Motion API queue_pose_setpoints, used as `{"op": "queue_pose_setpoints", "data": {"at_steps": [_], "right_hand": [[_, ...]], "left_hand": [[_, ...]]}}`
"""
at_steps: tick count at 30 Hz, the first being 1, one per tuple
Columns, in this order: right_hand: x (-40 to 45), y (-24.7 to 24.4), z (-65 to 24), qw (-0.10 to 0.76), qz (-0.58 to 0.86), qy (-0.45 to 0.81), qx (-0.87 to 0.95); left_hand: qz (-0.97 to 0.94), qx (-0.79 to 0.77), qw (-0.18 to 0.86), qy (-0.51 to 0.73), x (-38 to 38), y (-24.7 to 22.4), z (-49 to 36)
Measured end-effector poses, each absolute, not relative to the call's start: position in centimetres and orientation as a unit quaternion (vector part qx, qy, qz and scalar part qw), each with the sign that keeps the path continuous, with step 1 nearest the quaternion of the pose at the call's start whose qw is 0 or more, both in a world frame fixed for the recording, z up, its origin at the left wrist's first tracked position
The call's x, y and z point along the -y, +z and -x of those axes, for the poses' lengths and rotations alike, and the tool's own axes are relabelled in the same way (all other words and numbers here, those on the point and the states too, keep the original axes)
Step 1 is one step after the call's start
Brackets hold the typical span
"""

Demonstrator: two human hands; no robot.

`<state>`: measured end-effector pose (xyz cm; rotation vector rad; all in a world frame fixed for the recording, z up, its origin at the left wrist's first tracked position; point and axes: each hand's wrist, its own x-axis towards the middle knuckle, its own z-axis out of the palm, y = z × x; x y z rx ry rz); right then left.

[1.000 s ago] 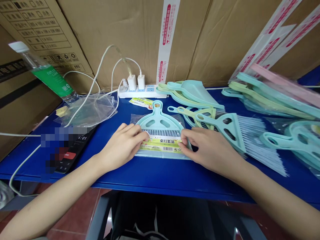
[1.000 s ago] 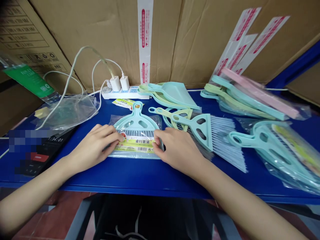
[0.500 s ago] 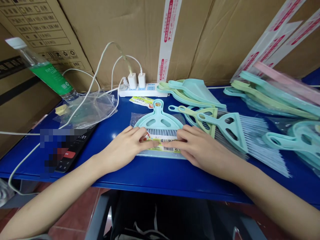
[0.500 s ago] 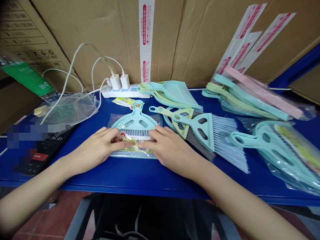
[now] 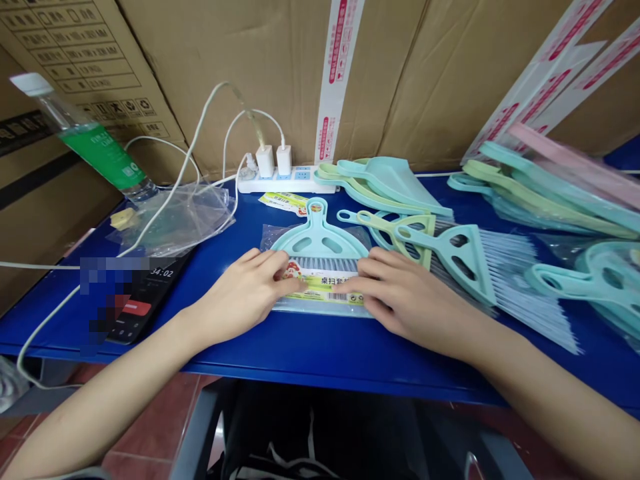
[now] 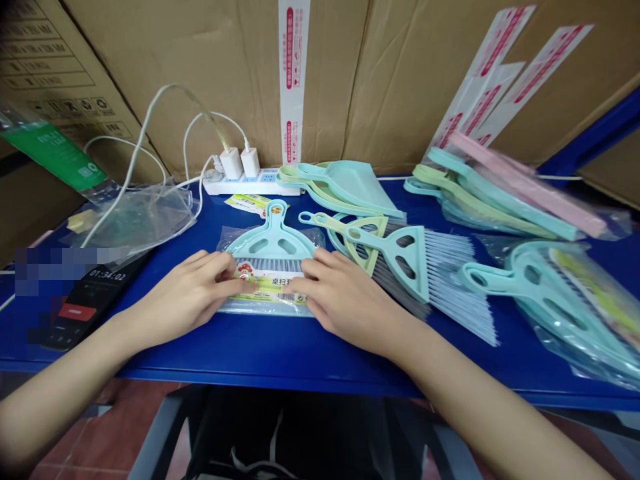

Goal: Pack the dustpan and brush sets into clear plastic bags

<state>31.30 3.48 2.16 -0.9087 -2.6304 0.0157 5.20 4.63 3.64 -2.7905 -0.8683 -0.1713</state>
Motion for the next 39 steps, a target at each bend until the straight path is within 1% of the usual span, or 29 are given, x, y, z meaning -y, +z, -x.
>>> {"op": "queue_pose_setpoints", "data": {"at_steps": [11,16,20,26,33,39], "right_hand": [[-3.4,2.3,-31.6,0.190,0.330,-0.002,0.925],[-3.5,2.4,-32.0,0.212,0.335,-0.042,0.917],[-3.7,2.3,-32.4,0.212,0.340,-0.056,0.914],[-3.7,2.3,-32.5,0.205,0.362,-0.046,0.908],[-3.7,2.5,-32.6,0.201,0.389,-0.034,0.899],[-3.5,2.8,-32.6,0.195,0.376,-0.025,0.906]], "left_hand": [[0.938,0.319,0.079,-0.109,-4.7,3.6,-4.5],[0.935,0.327,0.067,-0.122,-4.9,3.6,-4.4],[0.933,0.332,0.059,-0.128,-4.9,3.7,-4.1],[0.920,0.360,0.071,-0.135,-5.2,3.8,-3.4],[0.921,0.355,0.094,-0.135,-5.0,3.8,-3.5],[0.924,0.337,0.117,-0.135,-4.7,4.0,-3.9]]}}
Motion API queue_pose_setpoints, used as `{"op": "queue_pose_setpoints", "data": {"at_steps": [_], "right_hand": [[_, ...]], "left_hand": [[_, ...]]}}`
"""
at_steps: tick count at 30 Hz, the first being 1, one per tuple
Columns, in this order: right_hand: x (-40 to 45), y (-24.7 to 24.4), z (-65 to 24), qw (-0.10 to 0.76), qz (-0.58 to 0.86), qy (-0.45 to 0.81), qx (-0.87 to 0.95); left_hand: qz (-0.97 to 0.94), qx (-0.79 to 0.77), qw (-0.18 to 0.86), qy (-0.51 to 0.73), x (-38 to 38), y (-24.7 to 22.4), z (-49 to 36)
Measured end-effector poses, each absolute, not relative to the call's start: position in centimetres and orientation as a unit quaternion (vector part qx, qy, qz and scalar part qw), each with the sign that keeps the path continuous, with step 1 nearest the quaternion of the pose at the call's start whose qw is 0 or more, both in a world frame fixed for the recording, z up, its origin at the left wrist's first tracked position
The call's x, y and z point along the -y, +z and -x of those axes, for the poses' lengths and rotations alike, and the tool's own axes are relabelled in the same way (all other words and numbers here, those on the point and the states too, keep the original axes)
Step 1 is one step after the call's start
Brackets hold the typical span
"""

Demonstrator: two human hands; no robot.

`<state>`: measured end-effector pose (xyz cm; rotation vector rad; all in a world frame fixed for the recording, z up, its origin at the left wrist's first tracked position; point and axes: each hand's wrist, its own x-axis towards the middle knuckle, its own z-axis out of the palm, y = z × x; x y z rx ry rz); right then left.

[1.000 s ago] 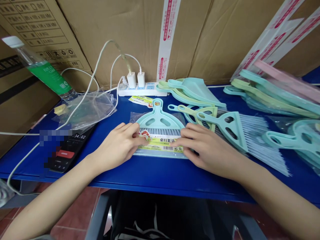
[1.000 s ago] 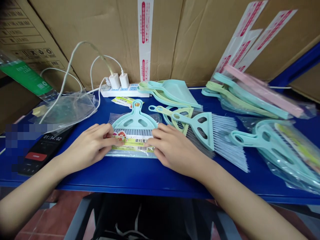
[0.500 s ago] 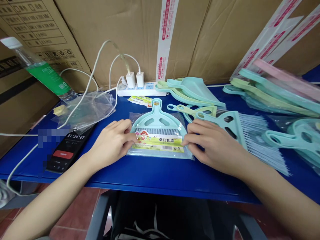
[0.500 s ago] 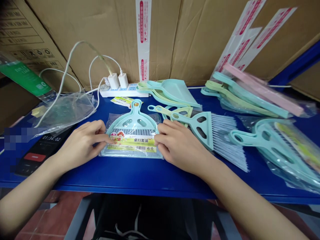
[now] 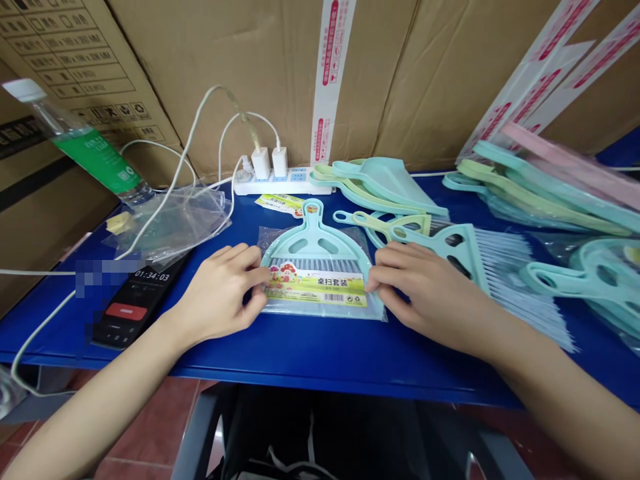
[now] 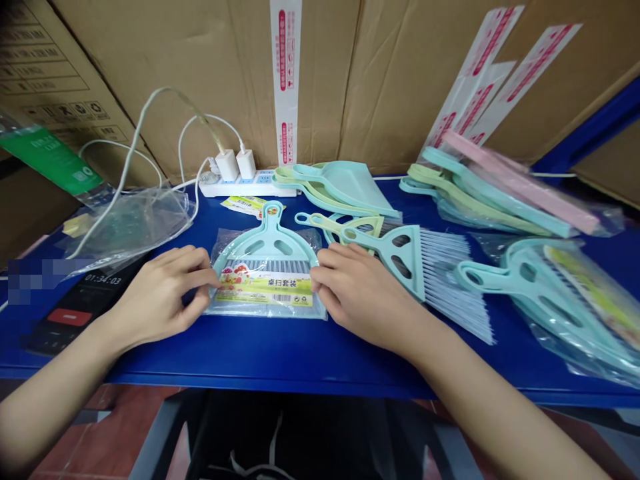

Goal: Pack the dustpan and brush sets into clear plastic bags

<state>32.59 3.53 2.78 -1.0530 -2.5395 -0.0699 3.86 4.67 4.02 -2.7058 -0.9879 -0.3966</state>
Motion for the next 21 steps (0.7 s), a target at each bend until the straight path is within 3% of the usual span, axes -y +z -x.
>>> {"op": "queue_pose_setpoints", "data": {"at_steps": [21], "right_hand": [[-3.21,2.64,-32.24,0.180,0.451,0.030,0.874]], "left_hand": [[0.907,0.375,0.130,-0.143,-4.91,3.48,-4.14]]}}
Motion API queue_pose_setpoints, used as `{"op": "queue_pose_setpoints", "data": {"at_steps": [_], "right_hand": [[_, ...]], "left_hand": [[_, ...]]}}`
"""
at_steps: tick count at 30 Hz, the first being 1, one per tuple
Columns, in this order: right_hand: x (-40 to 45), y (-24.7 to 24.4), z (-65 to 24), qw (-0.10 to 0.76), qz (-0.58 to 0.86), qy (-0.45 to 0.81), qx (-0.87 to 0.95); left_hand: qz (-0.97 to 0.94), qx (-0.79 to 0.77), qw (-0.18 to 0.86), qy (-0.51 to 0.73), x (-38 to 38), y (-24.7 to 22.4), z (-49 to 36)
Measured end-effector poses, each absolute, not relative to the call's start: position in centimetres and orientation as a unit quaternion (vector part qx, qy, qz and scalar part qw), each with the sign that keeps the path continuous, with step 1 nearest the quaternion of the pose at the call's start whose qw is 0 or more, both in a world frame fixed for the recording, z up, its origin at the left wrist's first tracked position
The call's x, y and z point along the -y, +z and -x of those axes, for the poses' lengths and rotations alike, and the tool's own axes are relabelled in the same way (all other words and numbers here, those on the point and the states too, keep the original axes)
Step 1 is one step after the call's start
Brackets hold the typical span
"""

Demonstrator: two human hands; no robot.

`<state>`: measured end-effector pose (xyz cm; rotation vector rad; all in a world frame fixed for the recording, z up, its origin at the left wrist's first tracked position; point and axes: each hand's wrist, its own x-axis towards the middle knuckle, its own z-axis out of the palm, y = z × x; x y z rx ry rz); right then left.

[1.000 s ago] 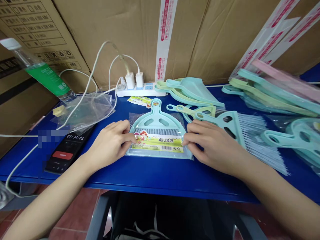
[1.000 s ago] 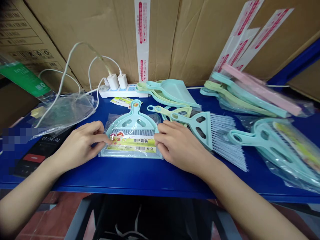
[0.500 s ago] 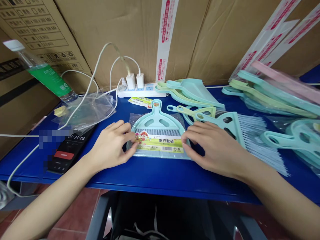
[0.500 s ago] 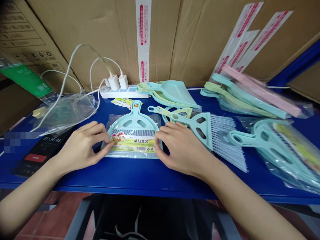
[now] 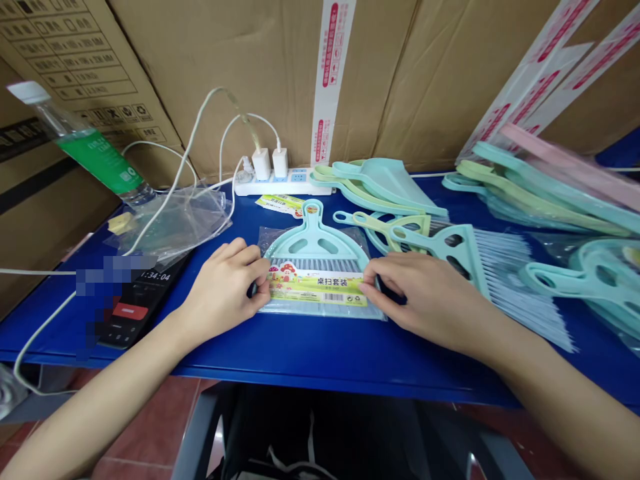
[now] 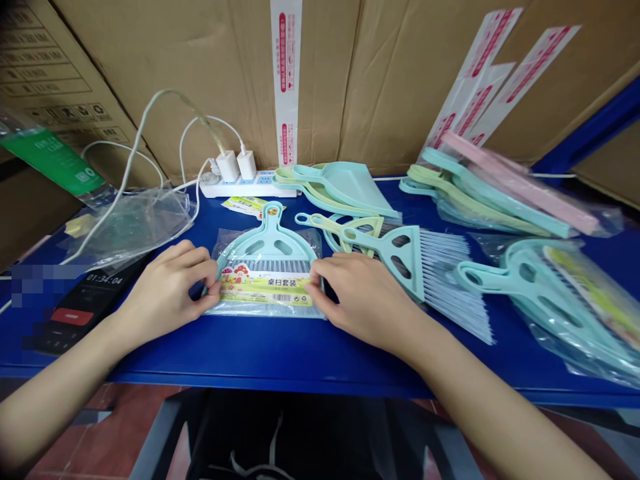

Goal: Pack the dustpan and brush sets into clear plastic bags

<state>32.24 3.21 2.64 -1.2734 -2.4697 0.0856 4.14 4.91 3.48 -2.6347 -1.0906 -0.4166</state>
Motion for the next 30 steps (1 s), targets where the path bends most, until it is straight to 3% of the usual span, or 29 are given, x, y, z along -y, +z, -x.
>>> {"op": "queue_pose_setpoints", "data": {"at_steps": [30], "right_hand": [[-3.46,2.95,-32.17,0.239,0.312,-0.044,0.918]], "left_hand": [[0.920,0.302,0.159,-0.194,-4.84,3.42,-4.09]]}}
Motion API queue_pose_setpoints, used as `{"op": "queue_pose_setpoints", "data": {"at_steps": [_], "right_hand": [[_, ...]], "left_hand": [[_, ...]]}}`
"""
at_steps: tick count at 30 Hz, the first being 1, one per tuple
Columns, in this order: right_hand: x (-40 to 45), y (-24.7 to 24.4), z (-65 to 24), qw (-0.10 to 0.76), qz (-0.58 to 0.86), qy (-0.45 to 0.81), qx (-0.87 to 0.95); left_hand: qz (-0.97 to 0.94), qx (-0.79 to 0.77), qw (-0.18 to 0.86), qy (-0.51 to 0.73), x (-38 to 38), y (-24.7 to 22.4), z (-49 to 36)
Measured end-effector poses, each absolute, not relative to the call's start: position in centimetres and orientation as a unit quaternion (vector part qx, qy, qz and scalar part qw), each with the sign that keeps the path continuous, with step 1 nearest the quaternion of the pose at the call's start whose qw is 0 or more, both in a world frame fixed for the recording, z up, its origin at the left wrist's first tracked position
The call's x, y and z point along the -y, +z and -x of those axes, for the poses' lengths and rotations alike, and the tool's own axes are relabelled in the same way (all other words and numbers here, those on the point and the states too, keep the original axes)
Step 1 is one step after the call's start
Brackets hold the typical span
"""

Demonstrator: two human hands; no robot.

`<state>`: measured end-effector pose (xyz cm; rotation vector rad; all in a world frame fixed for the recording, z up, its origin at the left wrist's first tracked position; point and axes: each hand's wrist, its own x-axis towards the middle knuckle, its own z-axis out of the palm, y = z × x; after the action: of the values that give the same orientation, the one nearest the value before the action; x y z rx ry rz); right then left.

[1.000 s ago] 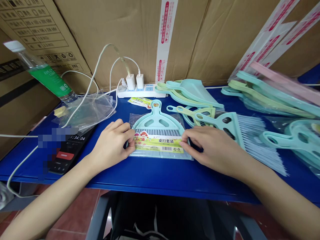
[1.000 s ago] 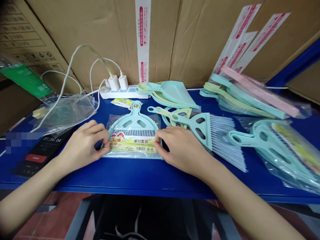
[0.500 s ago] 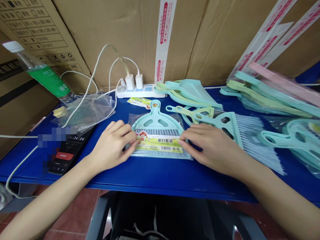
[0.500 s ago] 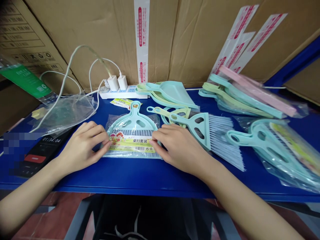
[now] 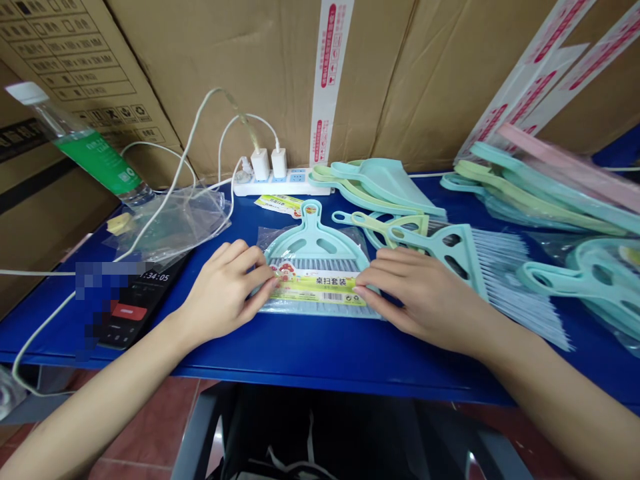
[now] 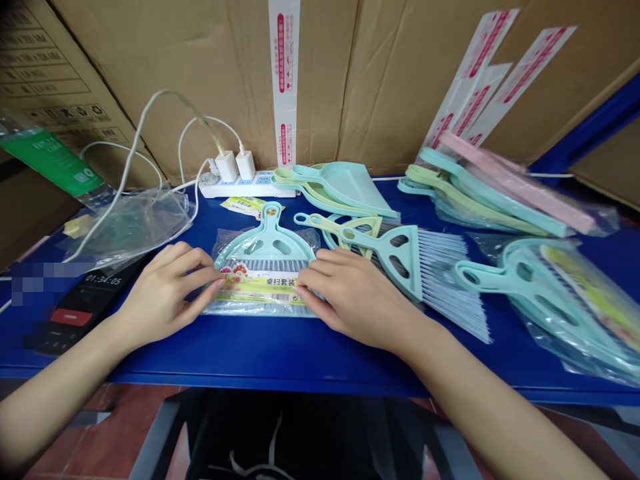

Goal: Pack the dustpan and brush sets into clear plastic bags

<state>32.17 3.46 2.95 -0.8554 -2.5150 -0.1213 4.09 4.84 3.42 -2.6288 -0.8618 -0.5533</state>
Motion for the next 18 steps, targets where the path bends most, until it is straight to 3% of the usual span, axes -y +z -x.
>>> {"op": "queue_pose_setpoints", "data": {"at_steps": [12,18], "right_hand": [[-3.5,2.9,-32.0,0.244,0.296,-0.059,0.921],[-3.2,3.3,-30.9,0.213,0.231,-0.098,0.944]], "left_hand": [[0.931,0.305,0.095,-0.175,-4.8,3.1,-3.9],[0.957,0.262,0.074,-0.104,-4.7,3.3,-4.0]]}}
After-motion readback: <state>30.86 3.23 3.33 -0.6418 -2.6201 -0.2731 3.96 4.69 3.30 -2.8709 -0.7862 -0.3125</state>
